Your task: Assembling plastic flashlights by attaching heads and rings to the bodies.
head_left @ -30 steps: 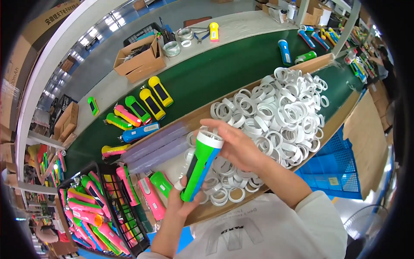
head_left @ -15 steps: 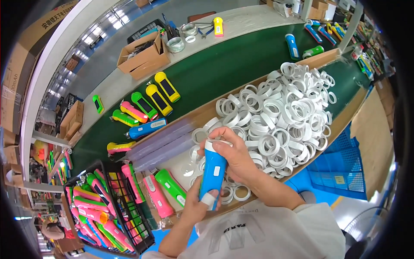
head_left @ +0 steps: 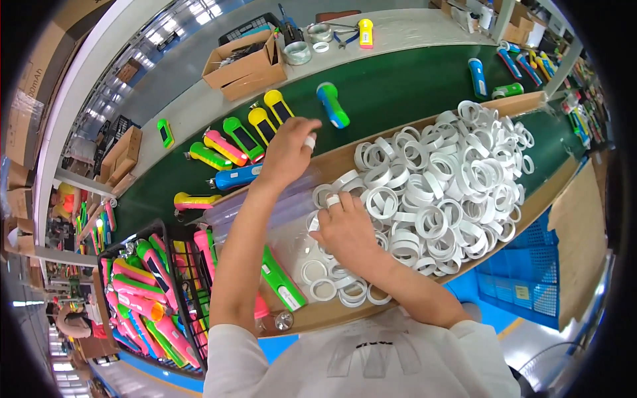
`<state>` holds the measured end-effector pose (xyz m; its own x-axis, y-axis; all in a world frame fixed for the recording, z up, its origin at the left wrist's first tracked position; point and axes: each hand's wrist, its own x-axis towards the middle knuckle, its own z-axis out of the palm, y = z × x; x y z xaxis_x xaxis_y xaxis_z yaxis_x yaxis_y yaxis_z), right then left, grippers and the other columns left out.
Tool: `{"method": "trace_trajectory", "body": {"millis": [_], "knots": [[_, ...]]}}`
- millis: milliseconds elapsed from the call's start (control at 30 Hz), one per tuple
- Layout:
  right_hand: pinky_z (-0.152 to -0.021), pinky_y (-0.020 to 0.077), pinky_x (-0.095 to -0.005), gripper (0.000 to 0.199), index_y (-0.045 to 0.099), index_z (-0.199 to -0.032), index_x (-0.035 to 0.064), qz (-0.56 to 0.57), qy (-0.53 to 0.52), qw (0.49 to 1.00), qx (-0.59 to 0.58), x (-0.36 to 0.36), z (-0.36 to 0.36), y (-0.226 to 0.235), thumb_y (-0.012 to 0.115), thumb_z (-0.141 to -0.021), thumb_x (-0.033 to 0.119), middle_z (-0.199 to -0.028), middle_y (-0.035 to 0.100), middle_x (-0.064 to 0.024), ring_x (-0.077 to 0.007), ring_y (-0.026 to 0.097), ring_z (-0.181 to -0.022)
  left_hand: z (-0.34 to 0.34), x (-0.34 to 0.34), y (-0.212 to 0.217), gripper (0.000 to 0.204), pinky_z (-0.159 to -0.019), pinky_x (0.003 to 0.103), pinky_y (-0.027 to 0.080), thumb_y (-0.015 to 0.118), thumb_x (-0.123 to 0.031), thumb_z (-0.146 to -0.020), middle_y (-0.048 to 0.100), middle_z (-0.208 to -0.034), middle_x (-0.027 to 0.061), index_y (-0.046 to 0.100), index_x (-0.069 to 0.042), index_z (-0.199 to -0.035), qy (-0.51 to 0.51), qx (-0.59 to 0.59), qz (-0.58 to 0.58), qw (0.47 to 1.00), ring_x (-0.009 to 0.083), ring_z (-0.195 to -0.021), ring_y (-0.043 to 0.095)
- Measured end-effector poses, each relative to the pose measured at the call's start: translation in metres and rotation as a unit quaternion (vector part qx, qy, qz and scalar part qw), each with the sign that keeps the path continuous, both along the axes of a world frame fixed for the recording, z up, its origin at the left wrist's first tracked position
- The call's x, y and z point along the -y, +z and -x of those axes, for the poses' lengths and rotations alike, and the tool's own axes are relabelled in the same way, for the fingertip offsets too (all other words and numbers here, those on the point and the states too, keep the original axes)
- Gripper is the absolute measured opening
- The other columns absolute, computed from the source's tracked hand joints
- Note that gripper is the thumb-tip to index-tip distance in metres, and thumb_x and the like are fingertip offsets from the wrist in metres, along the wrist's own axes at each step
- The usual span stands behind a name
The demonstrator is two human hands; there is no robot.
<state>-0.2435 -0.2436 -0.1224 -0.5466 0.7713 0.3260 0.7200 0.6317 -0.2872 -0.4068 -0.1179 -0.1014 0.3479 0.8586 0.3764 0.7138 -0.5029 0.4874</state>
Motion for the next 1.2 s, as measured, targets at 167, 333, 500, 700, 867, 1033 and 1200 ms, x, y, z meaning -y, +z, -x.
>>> {"method": "trace_trajectory", "body": {"millis": [167,333,500,700,867,1033,1200], "knots": [[-0.085,0.0373,-0.0387,0.031,0.069,-0.085,0.0042,-0.082,0.018,0.995,0.05,-0.01,0.014,-0.018,0.073,-0.071,0.031,-0.088,0.062,-0.0114,-0.0274,0.051,-0.096,0.016,0.069,-0.004,0.042,-0.1,0.043,0.035,0.068,0.004,-0.059,0.05,-0.12,0.0084,0.073,-0.012,-0.098,-0.094,-0.253,0.076,0.96,0.0295,-0.118,0.041],[-0.082,0.038,-0.0363,0.013,0.07,-0.08,0.0084,0.01,0.045,0.997,0.068,-0.002,0.008,-0.005,0.062,-0.071,0.011,-0.085,0.063,-0.0132,-0.0254,0.053,-0.089,0.03,0.083,-0.012,0.042,-0.101,0.043,0.033,0.07,0.002,-0.058,0.052,-0.116,0.0071,0.073,-0.012,-0.097,-0.094,-0.255,0.036,0.962,0.0274,-0.117,0.043],[-0.089,0.0467,-0.0446,0.024,0.06,-0.095,0.0006,0.22,0.089,0.949,-0.205,0.007,-0.021,0.03,0.074,-0.078,0.012,-0.121,0.053,-0.0279,-0.0432,0.053,-0.11,0.039,0.094,0.004,0.029,-0.076,0.036,0.049,0.064,0.005,-0.066,0.062,-0.091,0.0069,0.072,-0.006,-0.091,0.011,-0.066,0.032,0.997,0.0251,-0.087,0.06],[-0.089,0.0474,-0.0425,0.068,0.039,-0.134,0.0013,0.186,0.04,0.933,-0.307,0.011,-0.018,0.016,0.074,-0.075,0.004,-0.126,0.049,-0.0251,-0.0394,0.055,-0.107,0.023,0.131,0.038,0.009,-0.053,0.022,0.049,0.065,-0.005,-0.087,0.064,-0.077,0.0018,0.068,0.001,-0.094,0.163,0.357,0.306,0.867,0.007,-0.064,0.059],[-0.085,0.0491,-0.0392,0.076,0.035,-0.14,0.0011,0.224,0.039,0.9,-0.372,0.01,-0.017,0.006,0.072,-0.074,-0.001,-0.129,0.041,-0.0234,-0.0297,0.058,-0.097,0.002,0.109,0.023,0.009,-0.056,0.027,0.048,0.067,-0.002,-0.083,0.062,-0.075,0.0061,0.068,0.0,-0.092,0.129,0.255,0.173,0.943,0.0144,-0.065,0.06],[-0.077,0.0484,-0.0334,0.073,0.04,-0.135,-0.0007,0.197,0.064,0.881,-0.426,0.002,-0.015,-0.004,0.074,-0.07,-0.004,-0.117,0.045,-0.0175,-0.0226,0.055,-0.086,0.014,-0.026,-0.028,0.029,-0.07,0.042,0.048,0.062,-0.024,-0.087,0.066,-0.085,0.0161,0.065,-0.016,-0.115,0.191,-0.094,-0.038,0.976,0.0311,-0.083,0.063],[-0.078,0.0467,-0.0263,0.074,0.039,-0.137,-0.0007,0.221,0.046,0.851,-0.473,-0.002,-0.021,-0.011,0.069,-0.07,-0.013,-0.133,0.034,-0.0131,-0.0166,0.049,-0.096,-0.013,-0.09,-0.057,0.04,-0.09,0.044,0.032,0.058,-0.047,-0.088,0.066,-0.105,0.0146,0.06,-0.026,-0.121,0.272,-0.354,0.094,0.89,0.0332,-0.113,0.048]]}}
